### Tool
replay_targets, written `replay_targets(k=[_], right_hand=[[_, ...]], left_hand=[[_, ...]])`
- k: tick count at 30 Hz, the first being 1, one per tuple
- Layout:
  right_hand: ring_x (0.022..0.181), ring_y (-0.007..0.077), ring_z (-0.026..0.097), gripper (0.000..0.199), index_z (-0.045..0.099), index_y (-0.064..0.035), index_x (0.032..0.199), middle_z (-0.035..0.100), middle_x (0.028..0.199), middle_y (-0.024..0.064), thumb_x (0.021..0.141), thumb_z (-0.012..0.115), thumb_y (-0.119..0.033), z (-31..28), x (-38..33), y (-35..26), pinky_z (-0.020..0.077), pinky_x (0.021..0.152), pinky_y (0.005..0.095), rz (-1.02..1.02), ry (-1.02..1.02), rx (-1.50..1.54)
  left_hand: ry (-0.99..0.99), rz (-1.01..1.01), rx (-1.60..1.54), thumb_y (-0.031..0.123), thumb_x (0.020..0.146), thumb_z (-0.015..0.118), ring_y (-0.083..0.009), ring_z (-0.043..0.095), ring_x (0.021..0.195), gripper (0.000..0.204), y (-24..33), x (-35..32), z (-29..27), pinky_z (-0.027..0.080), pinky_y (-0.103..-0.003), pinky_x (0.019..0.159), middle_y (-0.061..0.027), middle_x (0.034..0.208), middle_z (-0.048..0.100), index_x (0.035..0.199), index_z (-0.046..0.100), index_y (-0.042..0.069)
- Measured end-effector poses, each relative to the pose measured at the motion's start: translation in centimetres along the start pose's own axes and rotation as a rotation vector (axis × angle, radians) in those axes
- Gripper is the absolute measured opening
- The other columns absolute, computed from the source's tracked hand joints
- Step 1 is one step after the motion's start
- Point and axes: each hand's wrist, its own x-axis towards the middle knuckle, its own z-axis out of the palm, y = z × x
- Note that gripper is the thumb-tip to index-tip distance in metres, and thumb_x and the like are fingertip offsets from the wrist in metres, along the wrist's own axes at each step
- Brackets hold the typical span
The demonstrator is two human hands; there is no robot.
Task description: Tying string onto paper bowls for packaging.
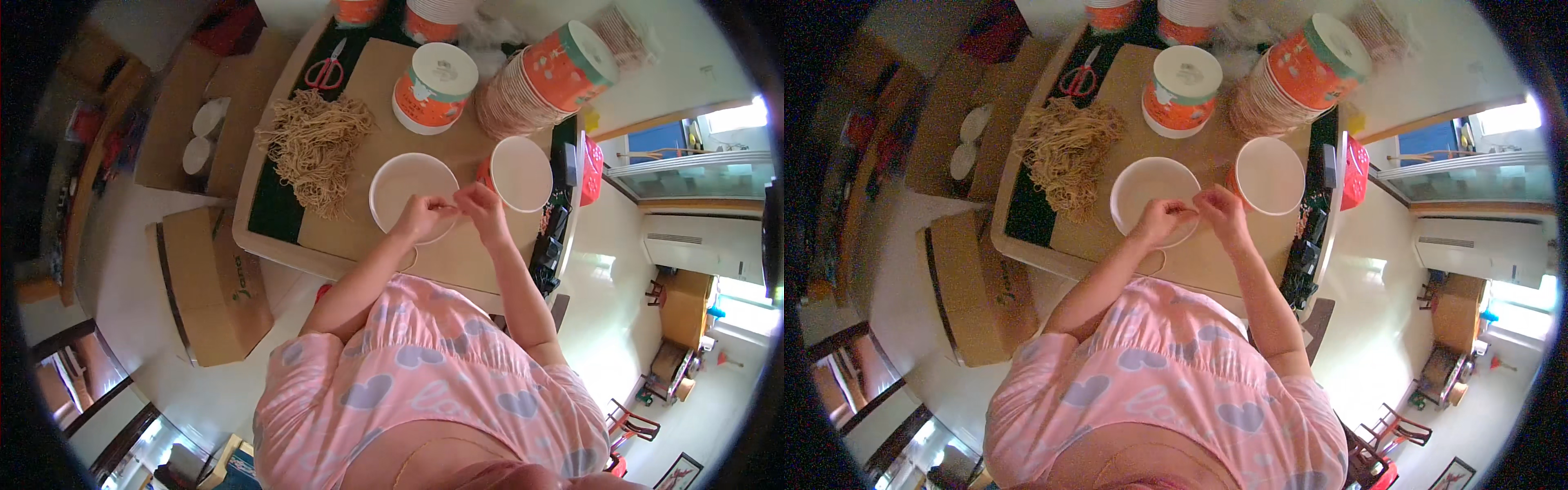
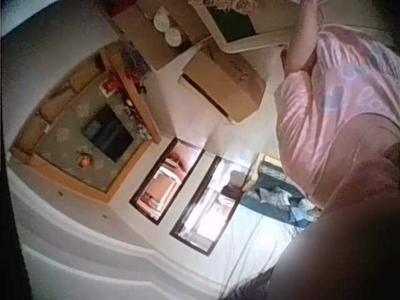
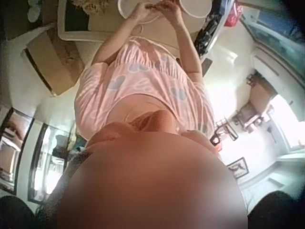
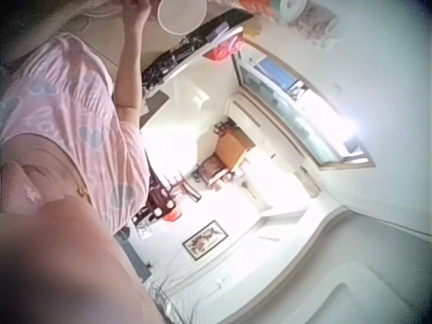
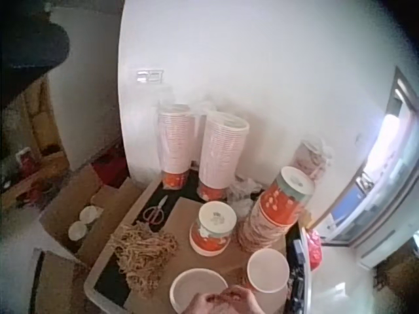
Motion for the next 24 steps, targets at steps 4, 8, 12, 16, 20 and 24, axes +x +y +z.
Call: replay_targets(k=[4,8,12,16,20,24], right_hand=[[0.064,0.0087,0.050,0.006,0.059,-0.0026,0.087,0.054,0.071,-0.0007,0.085,0.060,-0.008,-1.3,0.8,-1.6,0.0412,0.060,0.0223,-0.009,0.187,0.209],[0.080,0.0169,0.055,0.018,0.056,-0.0022,0.100,0.057,0.082,0.0059,0.082,0.059,-0.002,-1.4,0.2,-4.9,0.0456,0.069,0.0295,-0.246,-0.124,-0.309],[0.089,0.0268,0.055,0.028,0.055,-0.0044,0.105,0.058,0.090,0.0105,0.078,0.061,0.000,-1.6,0.7,-6.7,0.0465,0.074,0.0361,-0.454,-0.296,-0.669],[0.083,0.0315,0.055,0.028,0.057,-0.0063,0.101,0.058,0.087,0.0119,0.074,0.063,-0.001,-1.7,1.2,-5.8,0.0469,0.073,0.0391,-0.446,-0.314,-0.679],[0.078,0.0306,0.055,0.025,0.058,-0.0072,0.098,0.057,0.081,0.0116,0.075,0.063,-0.002,-2.1,1.6,-5.1,0.0472,0.070,0.0390,-0.452,-0.378,-0.735],[0.078,0.0295,0.055,0.020,0.058,-0.0063,0.095,0.057,0.079,0.0115,0.075,0.063,-0.003,-2.0,1.5,-5.5,0.0474,0.070,0.0388,-0.438,-0.384,-0.720]], left_hand=[[0.014,-0.035,-0.027,0.014,0.078,0.069,-0.0069,0.055,0.070,0.014,1.3,-0.4,-0.5,0.045,-0.025,0.065,-0.0025,0.076,0.065,0.083,0.067,0.001],[-0.009,-0.052,-0.105,0.013,0.077,0.069,-0.0068,0.054,0.067,0.013,0.0,-0.1,-0.6,0.044,-0.024,0.062,-0.0010,0.073,0.064,0.080,0.067,0.001],[0.000,-0.010,-0.091,0.014,0.077,0.070,-0.0069,0.053,0.066,0.014,-0.4,0.0,-0.5,0.043,-0.024,0.061,-0.0002,0.072,0.063,0.079,0.067,0.001],[-0.022,-0.015,-0.067,0.015,0.077,0.070,-0.0073,0.053,0.066,0.015,0.4,-0.2,-0.7,0.043,-0.025,0.061,-0.0005,0.072,0.063,0.079,0.067,0.001],[-0.017,-0.024,-0.015,0.017,0.077,0.070,-0.0075,0.053,0.065,0.016,0.1,-0.3,-0.9,0.043,-0.026,0.061,-0.0009,0.070,0.063,0.079,0.067,0.001],[-0.031,-0.003,-0.016,0.019,0.076,0.070,-0.0075,0.053,0.064,0.018,0.1,-0.5,-1.2,0.044,-0.026,0.061,-0.0006,0.069,0.063,0.080,0.068,0.002]])
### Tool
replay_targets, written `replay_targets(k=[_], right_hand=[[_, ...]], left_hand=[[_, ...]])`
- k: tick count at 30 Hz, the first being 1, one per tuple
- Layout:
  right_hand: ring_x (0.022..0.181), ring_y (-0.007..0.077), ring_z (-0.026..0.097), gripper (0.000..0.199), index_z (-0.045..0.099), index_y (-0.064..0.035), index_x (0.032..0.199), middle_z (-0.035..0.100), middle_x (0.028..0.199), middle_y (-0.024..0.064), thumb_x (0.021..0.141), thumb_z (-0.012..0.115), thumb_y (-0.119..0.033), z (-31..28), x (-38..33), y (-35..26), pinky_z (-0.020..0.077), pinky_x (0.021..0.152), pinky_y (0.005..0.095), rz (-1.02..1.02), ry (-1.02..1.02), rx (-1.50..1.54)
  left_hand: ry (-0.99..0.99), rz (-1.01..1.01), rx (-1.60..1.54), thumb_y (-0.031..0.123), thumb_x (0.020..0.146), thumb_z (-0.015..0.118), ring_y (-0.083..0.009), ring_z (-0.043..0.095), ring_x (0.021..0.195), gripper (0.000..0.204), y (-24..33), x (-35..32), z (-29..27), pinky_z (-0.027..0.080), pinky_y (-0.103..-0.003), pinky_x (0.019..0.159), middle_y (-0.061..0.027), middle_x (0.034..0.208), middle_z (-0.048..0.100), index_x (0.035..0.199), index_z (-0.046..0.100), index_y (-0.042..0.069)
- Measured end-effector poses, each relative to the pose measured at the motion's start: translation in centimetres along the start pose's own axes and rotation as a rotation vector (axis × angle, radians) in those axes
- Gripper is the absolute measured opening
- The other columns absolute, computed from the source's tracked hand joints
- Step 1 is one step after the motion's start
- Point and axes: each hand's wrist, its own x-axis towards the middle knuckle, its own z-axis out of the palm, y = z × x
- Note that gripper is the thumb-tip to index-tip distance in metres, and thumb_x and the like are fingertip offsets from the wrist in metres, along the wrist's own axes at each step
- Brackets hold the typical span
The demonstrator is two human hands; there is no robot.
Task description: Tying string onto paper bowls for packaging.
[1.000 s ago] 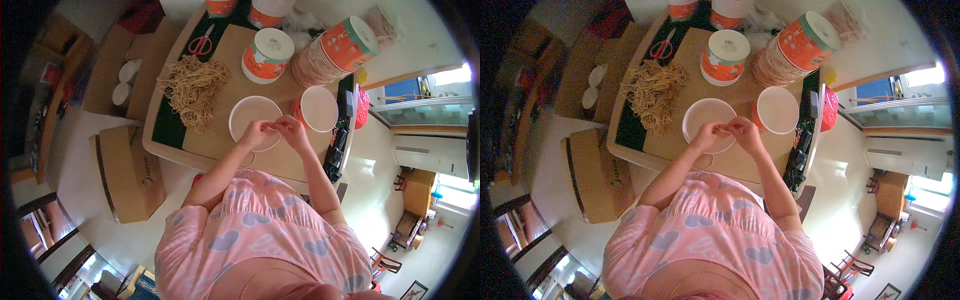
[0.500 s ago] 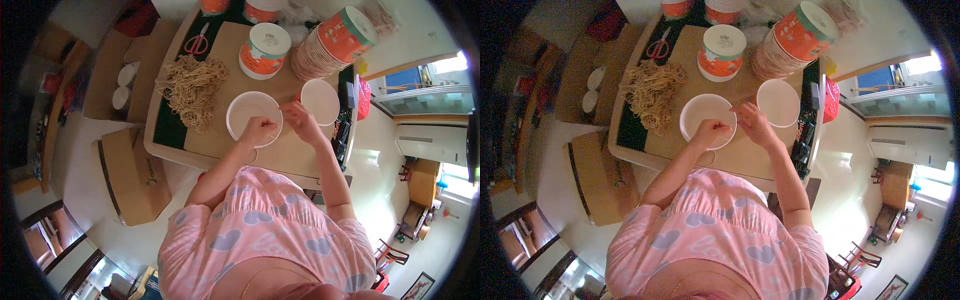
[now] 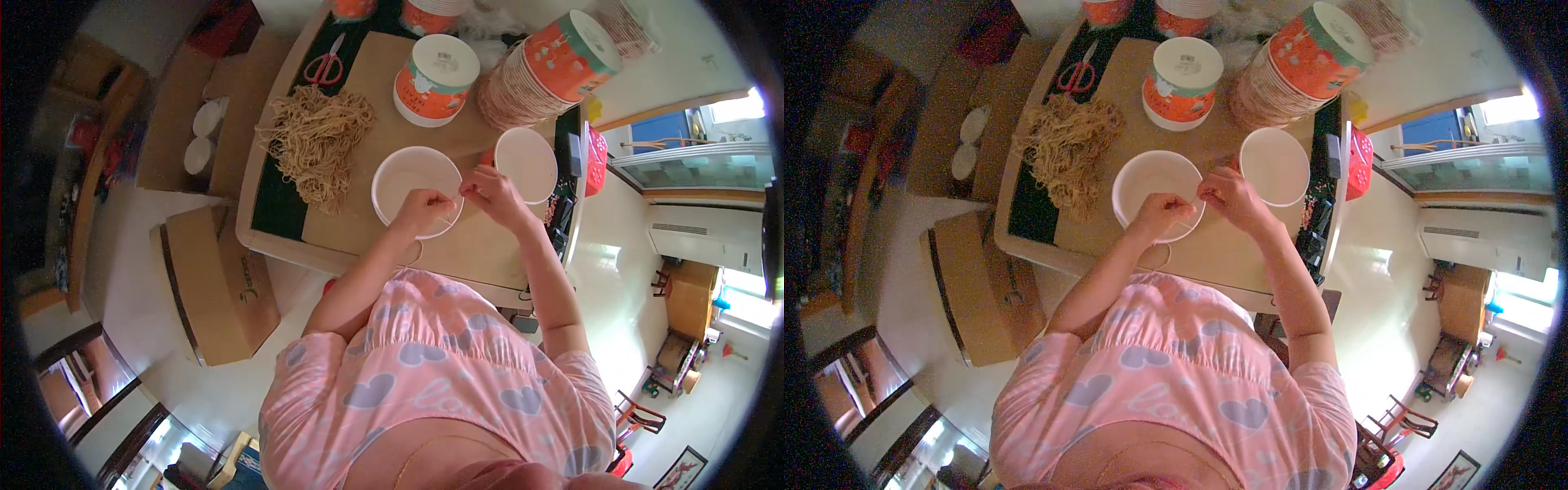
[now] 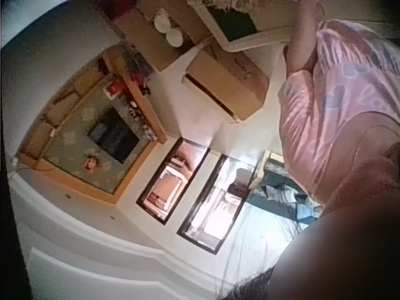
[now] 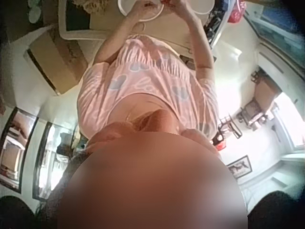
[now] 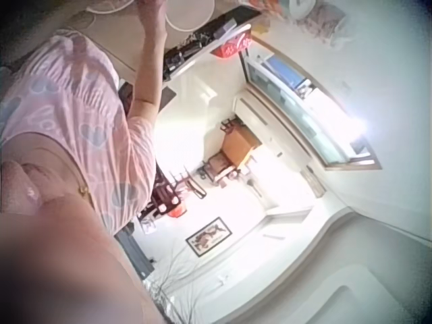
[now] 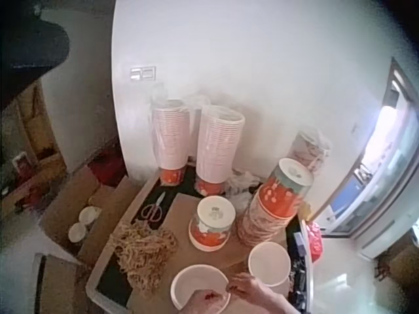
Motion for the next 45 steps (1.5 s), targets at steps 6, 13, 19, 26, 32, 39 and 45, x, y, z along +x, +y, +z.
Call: replay_targets(k=[6,13,19,26,32,39,45], right_hand=[[0.078,0.0282,0.058,0.010,0.059,-0.0034,0.084,0.058,0.078,0.0101,0.075,0.063,-0.002,0.5,0.1,-1.7,0.0481,0.069,0.0376,0.050,0.060,0.087],[0.076,0.0292,0.059,0.007,0.059,-0.0018,0.082,0.059,0.079,0.0114,0.079,0.061,-0.008,0.0,-0.5,-0.6,0.0479,0.066,0.0387,-0.040,-0.003,0.010],[0.076,0.0345,0.057,0.015,0.057,-0.0008,0.082,0.056,0.077,0.0157,0.086,0.056,-0.015,1.1,-0.8,-0.3,0.0453,0.065,0.0412,0.124,-0.007,-0.091],[0.076,0.0336,0.055,0.015,0.052,0.0018,0.086,0.054,0.081,0.0165,0.089,0.053,-0.013,2.6,-0.9,-0.5,0.0446,0.069,0.0368,0.185,0.097,0.155],[0.074,0.0270,0.056,0.007,0.056,0.0001,0.088,0.056,0.081,0.0131,0.085,0.056,-0.007,2.6,-1.2,-0.1,0.0451,0.066,0.0345,0.284,0.120,0.256],[0.078,0.0287,0.058,0.007,0.059,-0.0015,0.087,0.057,0.083,0.0131,0.082,0.059,-0.007,3.7,-1.4,0.0,0.0463,0.067,0.0367,0.189,0.169,0.149],[0.081,0.0331,0.057,0.009,0.059,-0.0033,0.086,0.056,0.084,0.0134,0.081,0.059,-0.011,4.8,-1.6,-0.1,0.0467,0.069,0.0386,0.155,0.106,0.109]], left_hand=[[-0.006,0.019,-0.010,0.020,0.077,0.070,-0.0068,0.053,0.066,0.019,0.4,-0.1,0.2,0.044,-0.025,0.062,-0.0005,0.070,0.063,0.080,0.068,0.002],[-0.015,0.029,-0.025,0.018,0.077,0.070,-0.0054,0.051,0.066,0.016,0.8,-0.1,0.1,0.043,-0.024,0.061,0.0017,0.069,0.061,0.079,0.067,0.002],[-0.032,-0.029,-0.036,0.016,0.077,0.070,-0.0047,0.050,0.066,0.014,0.1,0.2,0.3,0.043,-0.023,0.062,0.0029,0.070,0.060,0.077,0.066,0.002],[-0.008,0.002,0.012,0.015,0.078,0.070,-0.0045,0.049,0.067,0.014,-0.4,0.1,-0.1,0.043,-0.024,0.062,0.0043,0.069,0.058,0.076,0.065,0.003],[0.083,0.141,0.106,0.013,0.072,0.071,-0.0111,0.053,0.061,0.013,-0.3,-0.7,-0.6,0.044,-0.028,0.056,-0.0034,0.067,0.057,0.077,0.065,0.002],[-0.052,0.386,0.880,0.010,0.074,0.064,-0.0264,0.059,0.072,0.018,2.0,-3.7,-2.8,0.049,-0.037,0.065,-0.0084,0.080,0.052,0.091,0.067,0.014],[-0.006,0.299,1.051,0.013,0.077,0.061,-0.0279,0.060,0.075,0.012,2.3,-3.0,-0.4,0.049,-0.040,0.067,-0.0106,0.082,0.054,0.087,0.067,0.013]])
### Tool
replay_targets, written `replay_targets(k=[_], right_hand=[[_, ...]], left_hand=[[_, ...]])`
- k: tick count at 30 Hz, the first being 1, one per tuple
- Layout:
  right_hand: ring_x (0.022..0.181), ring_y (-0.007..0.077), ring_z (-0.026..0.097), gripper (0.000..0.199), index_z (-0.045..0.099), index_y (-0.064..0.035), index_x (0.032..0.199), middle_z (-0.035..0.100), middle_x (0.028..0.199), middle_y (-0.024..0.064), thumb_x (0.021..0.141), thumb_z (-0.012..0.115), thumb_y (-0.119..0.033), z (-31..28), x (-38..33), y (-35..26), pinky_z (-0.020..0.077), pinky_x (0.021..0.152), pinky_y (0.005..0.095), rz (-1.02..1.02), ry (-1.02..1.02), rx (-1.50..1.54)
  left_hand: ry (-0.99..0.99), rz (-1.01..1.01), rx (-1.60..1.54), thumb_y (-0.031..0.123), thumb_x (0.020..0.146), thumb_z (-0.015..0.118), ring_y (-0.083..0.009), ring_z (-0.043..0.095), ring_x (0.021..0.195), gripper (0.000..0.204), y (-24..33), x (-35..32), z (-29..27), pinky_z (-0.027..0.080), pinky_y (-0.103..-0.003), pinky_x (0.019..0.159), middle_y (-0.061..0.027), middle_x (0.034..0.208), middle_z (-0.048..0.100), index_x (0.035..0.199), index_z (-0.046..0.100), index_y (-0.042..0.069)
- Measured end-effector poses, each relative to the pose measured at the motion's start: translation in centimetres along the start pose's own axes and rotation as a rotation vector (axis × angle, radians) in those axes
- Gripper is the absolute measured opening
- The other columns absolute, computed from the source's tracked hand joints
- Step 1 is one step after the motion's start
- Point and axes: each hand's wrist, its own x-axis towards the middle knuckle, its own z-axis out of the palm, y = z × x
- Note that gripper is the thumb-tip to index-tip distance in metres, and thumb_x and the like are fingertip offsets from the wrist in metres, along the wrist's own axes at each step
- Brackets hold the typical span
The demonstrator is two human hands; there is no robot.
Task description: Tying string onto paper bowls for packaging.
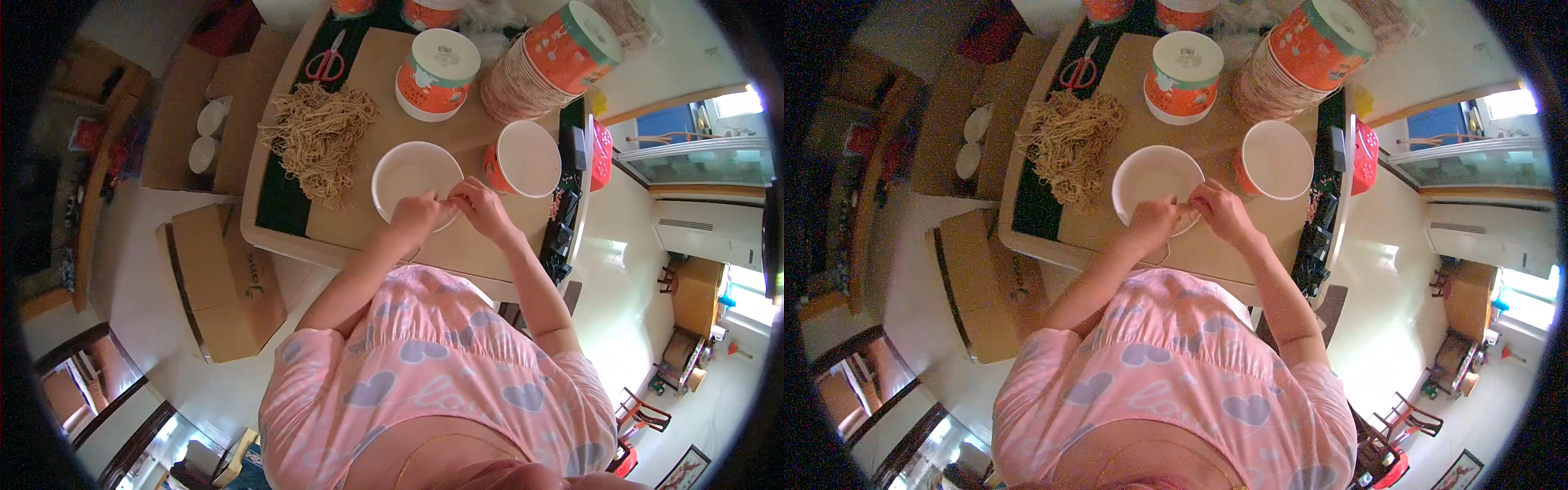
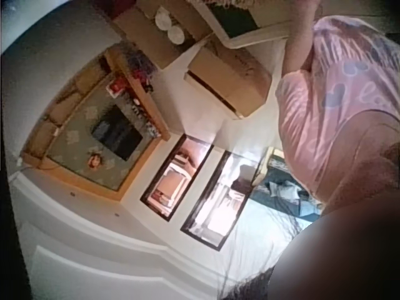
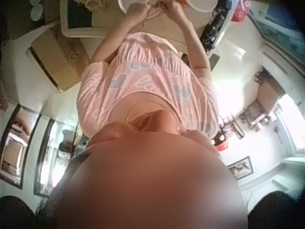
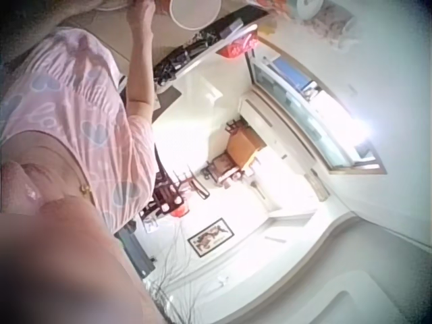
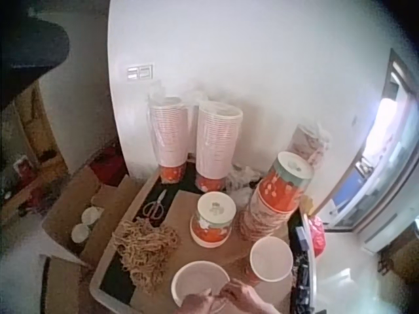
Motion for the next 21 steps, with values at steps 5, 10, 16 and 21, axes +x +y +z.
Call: replay_targets(k=[5,10,16,21], right_hand=[[0.067,0.0205,0.055,0.006,0.059,-0.0015,0.085,0.053,0.079,0.0098,0.080,0.061,-0.004,0.5,-0.7,0.2,0.0447,0.060,0.0297,0.003,0.098,0.017],[0.063,0.0176,0.053,0.006,0.060,-0.0006,0.084,0.053,0.077,0.0084,0.079,0.063,-0.002,1.4,-1.3,-0.6,0.0430,0.057,0.0279,0.068,0.182,0.069],[0.065,0.0166,0.054,0.004,0.061,-0.0011,0.083,0.057,0.078,0.0081,0.081,0.063,-0.004,3.3,-2.3,-1.5,0.0442,0.058,0.0277,0.150,0.387,0.152],[0.065,0.0134,0.053,0.005,0.062,-0.0007,0.082,0.059,0.080,0.0060,0.079,0.065,-0.002,4.8,-2.4,-2.1,0.0436,0.059,0.0251,0.123,0.569,0.148]], left_hand=[[0.157,0.040,-0.214,0.020,0.083,0.059,-0.0278,0.061,0.067,0.015,0.4,-0.1,1.0,0.049,-0.041,0.059,-0.0121,0.081,0.056,0.078,0.064,0.007],[0.235,-0.067,-0.663,0.020,0.084,0.059,-0.0202,0.059,0.060,0.018,-1.4,0.9,2.1,0.045,-0.034,0.052,-0.0103,0.079,0.060,0.077,0.062,0.004],[-0.222,-0.523,-1.484,0.024,0.088,0.059,-0.0051,0.038,0.040,0.022,-2.2,1.5,1.0,0.027,-0.020,0.037,0.0014,0.062,0.053,0.082,0.060,0.003],[-0.271,-0.585,-1.588,0.024,0.086,0.061,-0.0052,0.034,0.036,0.022,-2.5,1.7,1.1,0.022,-0.021,0.034,0.0032,0.052,0.046,0.077,0.062,0.005]])
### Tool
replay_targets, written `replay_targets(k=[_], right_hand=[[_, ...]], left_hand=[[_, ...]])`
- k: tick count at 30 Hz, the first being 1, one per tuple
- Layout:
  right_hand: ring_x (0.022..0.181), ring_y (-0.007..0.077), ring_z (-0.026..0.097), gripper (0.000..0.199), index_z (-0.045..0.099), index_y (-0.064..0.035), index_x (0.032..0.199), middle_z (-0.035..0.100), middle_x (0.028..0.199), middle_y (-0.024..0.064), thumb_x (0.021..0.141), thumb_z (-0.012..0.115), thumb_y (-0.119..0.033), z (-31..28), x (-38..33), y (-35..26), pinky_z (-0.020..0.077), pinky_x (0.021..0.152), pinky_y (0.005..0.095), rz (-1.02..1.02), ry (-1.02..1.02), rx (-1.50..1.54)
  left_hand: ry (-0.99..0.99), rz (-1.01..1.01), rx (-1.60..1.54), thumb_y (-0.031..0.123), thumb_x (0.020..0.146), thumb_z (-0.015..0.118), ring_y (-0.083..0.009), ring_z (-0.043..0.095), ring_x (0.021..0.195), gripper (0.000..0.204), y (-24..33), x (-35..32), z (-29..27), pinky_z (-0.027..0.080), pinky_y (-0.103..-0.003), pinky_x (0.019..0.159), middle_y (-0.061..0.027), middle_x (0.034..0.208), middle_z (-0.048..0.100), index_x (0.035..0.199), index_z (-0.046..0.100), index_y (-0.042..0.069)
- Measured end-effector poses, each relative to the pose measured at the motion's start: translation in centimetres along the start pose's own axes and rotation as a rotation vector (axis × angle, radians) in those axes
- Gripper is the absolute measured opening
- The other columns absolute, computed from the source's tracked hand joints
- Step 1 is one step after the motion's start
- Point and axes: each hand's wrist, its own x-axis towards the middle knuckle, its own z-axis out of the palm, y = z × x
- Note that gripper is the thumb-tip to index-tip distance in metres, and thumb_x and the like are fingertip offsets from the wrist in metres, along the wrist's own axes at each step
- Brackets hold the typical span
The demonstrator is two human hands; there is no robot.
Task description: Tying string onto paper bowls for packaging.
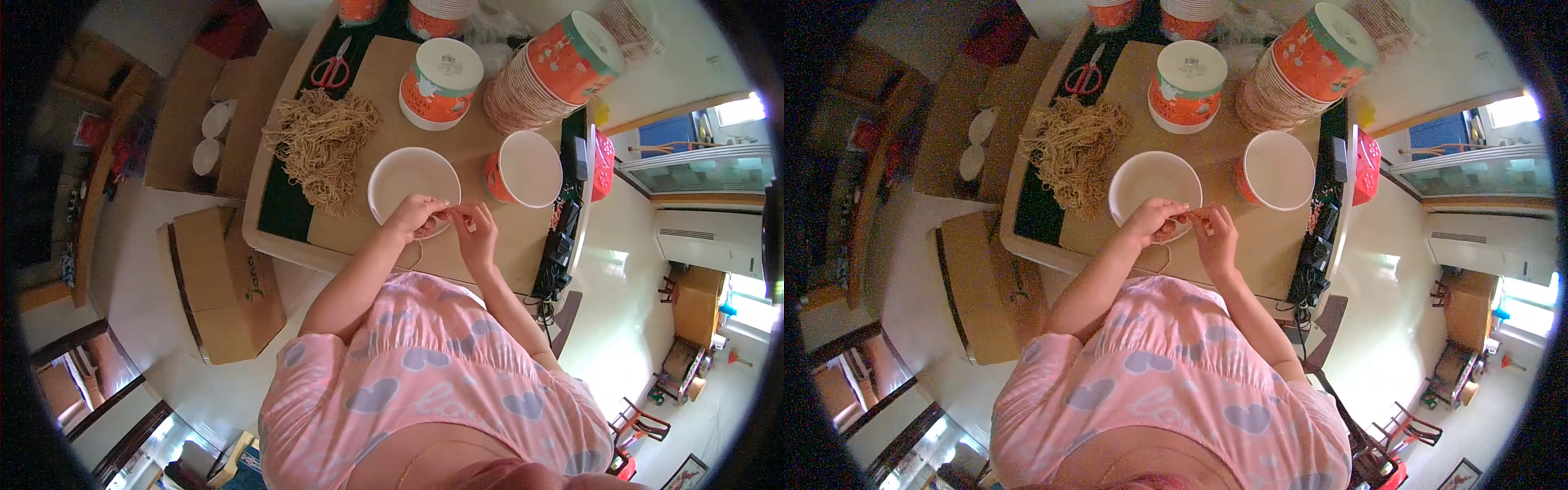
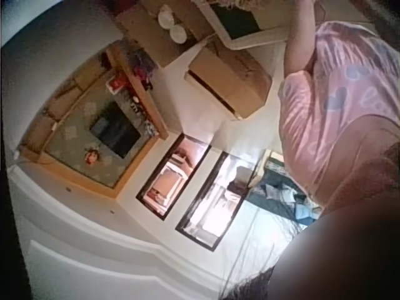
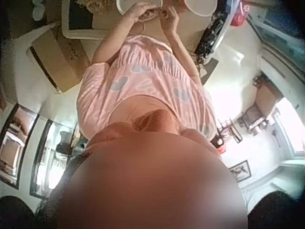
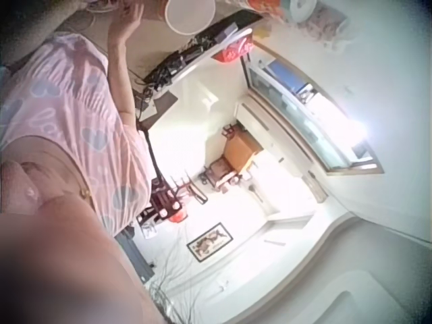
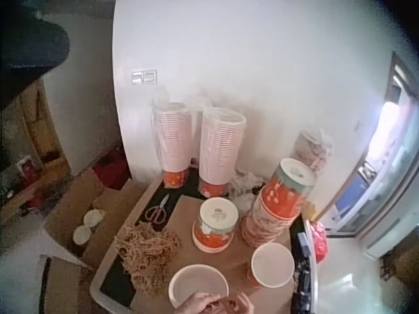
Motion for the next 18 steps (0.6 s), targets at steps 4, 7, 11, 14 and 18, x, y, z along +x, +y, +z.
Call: replay_targets(k=[4,7,11,14,18], right_hand=[[0.067,0.0166,0.056,0.007,0.063,-0.0012,0.083,0.059,0.081,0.0080,0.077,0.067,0.000,0.3,-0.3,0.0,0.0457,0.060,0.0268,-0.018,0.063,-0.011],[0.070,0.0197,0.058,0.007,0.063,-0.0012,0.084,0.059,0.082,0.0105,0.077,0.067,0.000,0.6,-0.4,0.1,0.0476,0.063,0.0288,-0.017,0.082,-0.011],[0.077,0.0218,0.059,0.012,0.065,-0.0009,0.090,0.059,0.087,0.0120,0.079,0.065,-0.001,1.1,-0.5,0.7,0.0484,0.067,0.0298,-0.053,0.091,-0.012],[0.083,0.0239,0.058,0.017,0.065,-0.0016,0.097,0.058,0.094,0.0129,0.081,0.061,0.001,1.2,-1.2,0.4,0.0481,0.072,0.0304,-0.067,0.050,-0.044],[0.088,0.0238,0.057,0.022,0.065,-0.0029,0.103,0.056,0.100,0.0121,0.083,0.056,0.003,1.1,-2.0,0.9,0.0472,0.075,0.0299,-0.089,0.029,-0.006]], left_hand=[[0.022,0.026,0.029,0.024,0.085,0.063,-0.0048,0.034,0.036,0.021,-0.5,0.4,-0.1,0.021,-0.021,0.034,0.0037,0.050,0.044,0.075,0.063,0.006],[0.079,0.005,0.020,0.023,0.084,0.064,-0.0044,0.035,0.037,0.020,-0.4,0.4,0.2,0.022,-0.020,0.035,0.0034,0.051,0.045,0.075,0.063,0.006],[0.100,-0.033,-0.041,0.022,0.084,0.065,-0.0039,0.037,0.038,0.017,-0.3,0.4,0.1,0.024,-0.019,0.035,0.0030,0.053,0.048,0.079,0.064,0.006],[0.046,-0.055,-0.117,0.019,0.084,0.064,-0.0029,0.038,0.039,0.014,-0.4,0.6,-0.7,0.026,-0.018,0.036,0.0034,0.055,0.049,0.084,0.065,0.006],[0.015,-0.080,-0.076,0.015,0.085,0.062,-0.0017,0.039,0.042,0.012,0.5,0.1,-0.6,0.028,-0.017,0.038,0.0042,0.058,0.050,0.091,0.066,0.005]])
